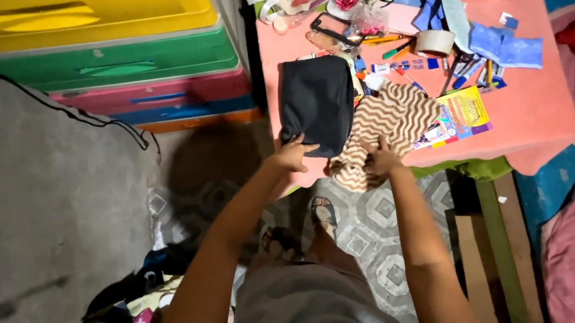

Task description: Gathering and organizing clothes hangers, then tidying personal items, cosmetics, and flowers on storage units.

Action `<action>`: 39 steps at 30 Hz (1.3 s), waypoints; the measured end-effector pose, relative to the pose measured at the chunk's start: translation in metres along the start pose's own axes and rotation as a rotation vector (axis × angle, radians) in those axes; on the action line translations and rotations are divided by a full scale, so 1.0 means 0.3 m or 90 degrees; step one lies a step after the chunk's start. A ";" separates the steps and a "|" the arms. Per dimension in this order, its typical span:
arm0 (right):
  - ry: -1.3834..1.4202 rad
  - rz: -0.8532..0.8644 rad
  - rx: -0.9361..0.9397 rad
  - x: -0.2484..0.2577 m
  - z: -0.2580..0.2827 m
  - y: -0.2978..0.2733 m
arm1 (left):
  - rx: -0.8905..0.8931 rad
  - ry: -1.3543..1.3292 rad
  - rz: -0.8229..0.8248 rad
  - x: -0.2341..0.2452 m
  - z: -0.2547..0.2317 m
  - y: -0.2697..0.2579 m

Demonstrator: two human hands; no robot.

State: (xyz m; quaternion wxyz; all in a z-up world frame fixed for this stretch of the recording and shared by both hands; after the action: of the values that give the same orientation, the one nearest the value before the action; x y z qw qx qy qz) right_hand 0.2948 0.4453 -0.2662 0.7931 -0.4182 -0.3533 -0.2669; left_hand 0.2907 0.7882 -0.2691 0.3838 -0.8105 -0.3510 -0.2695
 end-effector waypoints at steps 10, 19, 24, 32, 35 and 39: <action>-0.173 0.147 -0.060 0.050 0.060 -0.017 | 0.016 0.109 -0.144 -0.075 -0.058 -0.087; -0.003 0.108 -0.148 0.138 0.153 -0.051 | -0.129 0.099 -0.021 -0.220 0.198 0.151; -0.009 0.098 -0.121 0.099 0.133 -0.042 | -0.138 0.134 0.032 -0.171 0.170 0.131; 0.036 0.072 -0.151 0.152 0.182 -0.069 | -0.076 0.106 0.122 -0.169 0.202 0.151; -0.006 0.049 -0.112 0.105 0.143 -0.048 | -0.046 0.115 0.143 -0.198 0.219 0.163; 0.012 0.039 -0.114 0.104 0.146 -0.046 | -0.046 0.107 0.122 -0.207 0.224 0.161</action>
State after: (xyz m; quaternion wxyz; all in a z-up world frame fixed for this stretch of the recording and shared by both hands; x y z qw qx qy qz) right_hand 0.2891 0.4717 -0.2178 0.7639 -0.4953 -0.3074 -0.2767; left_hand 0.3018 0.7982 -0.3715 0.4061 -0.8285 -0.2283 -0.3108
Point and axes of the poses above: each hand's wrist, its own y-axis towards the middle knuckle, its own x-axis out of the back of the hand, z = x × y, the point moved 1 cm from there along y, towards the middle knuckle, and after that the axes turned 10 degrees about x, right-handed, at the moved point
